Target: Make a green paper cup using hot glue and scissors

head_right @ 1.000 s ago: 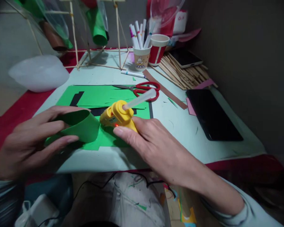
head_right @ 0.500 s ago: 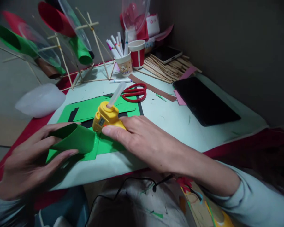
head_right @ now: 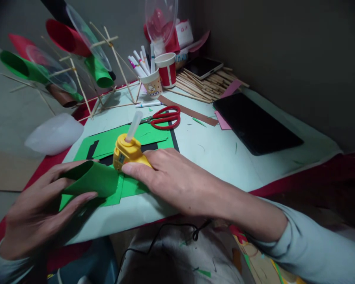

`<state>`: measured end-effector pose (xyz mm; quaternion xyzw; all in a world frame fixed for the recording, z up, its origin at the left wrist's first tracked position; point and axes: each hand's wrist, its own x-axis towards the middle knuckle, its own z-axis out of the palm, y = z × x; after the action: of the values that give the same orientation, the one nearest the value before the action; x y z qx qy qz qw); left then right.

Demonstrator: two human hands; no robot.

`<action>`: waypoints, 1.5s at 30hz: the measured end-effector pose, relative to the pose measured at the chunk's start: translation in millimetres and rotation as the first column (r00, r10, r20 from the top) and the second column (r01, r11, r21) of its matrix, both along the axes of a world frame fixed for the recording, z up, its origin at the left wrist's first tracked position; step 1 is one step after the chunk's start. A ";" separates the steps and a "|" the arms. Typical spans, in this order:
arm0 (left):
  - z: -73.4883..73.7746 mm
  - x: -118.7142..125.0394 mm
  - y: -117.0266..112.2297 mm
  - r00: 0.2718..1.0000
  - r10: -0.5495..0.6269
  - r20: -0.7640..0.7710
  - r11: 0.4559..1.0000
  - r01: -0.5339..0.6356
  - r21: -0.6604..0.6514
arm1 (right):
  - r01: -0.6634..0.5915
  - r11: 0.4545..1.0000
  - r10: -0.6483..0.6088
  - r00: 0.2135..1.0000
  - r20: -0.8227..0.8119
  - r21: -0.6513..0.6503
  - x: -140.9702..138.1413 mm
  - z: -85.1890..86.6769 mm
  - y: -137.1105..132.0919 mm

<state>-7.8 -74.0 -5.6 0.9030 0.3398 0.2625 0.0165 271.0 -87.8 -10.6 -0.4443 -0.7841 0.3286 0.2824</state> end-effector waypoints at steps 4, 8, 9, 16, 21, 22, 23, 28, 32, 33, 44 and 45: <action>0.1 -0.9 -0.9 1.000 0.007 -0.007 1.000 -0.007 -0.010 | 0.021 1.000 -0.020 1.000 0.024 -0.004 -2.2 2.1 -1.8; -0.7 -2.4 -1.8 1.000 0.003 0.014 1.000 -0.003 -0.003 | 0.038 0.996 -0.036 0.999 0.033 -0.080 -3.7 5.4 -3.7; -0.9 -2.7 -1.9 1.000 0.003 0.015 1.000 -0.003 -0.009 | 0.033 0.996 -0.031 0.999 0.031 -0.077 -3.8 6.1 -4.0; -0.3 -1.2 0.2 1.000 -0.008 0.019 1.000 0.008 -0.013 | 0.048 0.986 -0.049 0.999 0.002 -0.160 -5.6 11.3 -8.8; -1.2 -2.3 0.2 0.999 -0.018 0.027 1.000 0.018 -0.001 | 0.087 0.969 -0.084 0.996 0.023 -0.233 -6.0 15.0 -15.2; -1.6 -2.9 0.1 0.999 -0.020 0.032 1.000 0.020 0.001 | 0.089 0.969 -0.086 0.996 0.022 -0.231 -5.9 15.1 -16.4; -2.0 -3.4 0.0 0.999 -0.015 0.031 1.000 0.015 -0.007 | 0.084 0.972 -0.081 0.996 0.025 -0.221 -5.6 15.0 -17.4; -2.3 -2.3 0.7 1.000 -0.003 0.027 0.999 0.004 -0.041 | 0.015 0.999 -0.011 0.997 0.075 -0.043 -3.9 13.9 -21.5; -1.9 -0.3 0.6 1.000 0.006 0.021 0.999 -0.005 -0.044 | 0.014 0.996 -0.004 0.994 0.110 -0.084 -4.8 16.9 -25.2; -1.8 -0.3 0.5 1.000 0.001 0.022 0.999 0.000 -0.042 | 0.031 0.992 -0.016 0.993 0.121 -0.126 -5.3 18.1 -26.2; -1.5 -1.2 0.2 1.000 -0.004 0.006 1.000 0.004 -0.030 | 0.059 0.969 -0.056 0.998 0.017 -0.239 -11.0 12.3 -43.4; -1.5 -1.2 0.3 1.000 -0.012 0.010 1.000 0.012 -0.029 | 0.064 0.969 -0.063 0.998 0.015 -0.240 -11.8 10.9 -44.3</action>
<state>-9.0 -73.8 -7.1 0.9034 0.3380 0.2617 0.0327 259.3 -132.1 0.3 -0.5013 -0.7250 0.4102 0.2340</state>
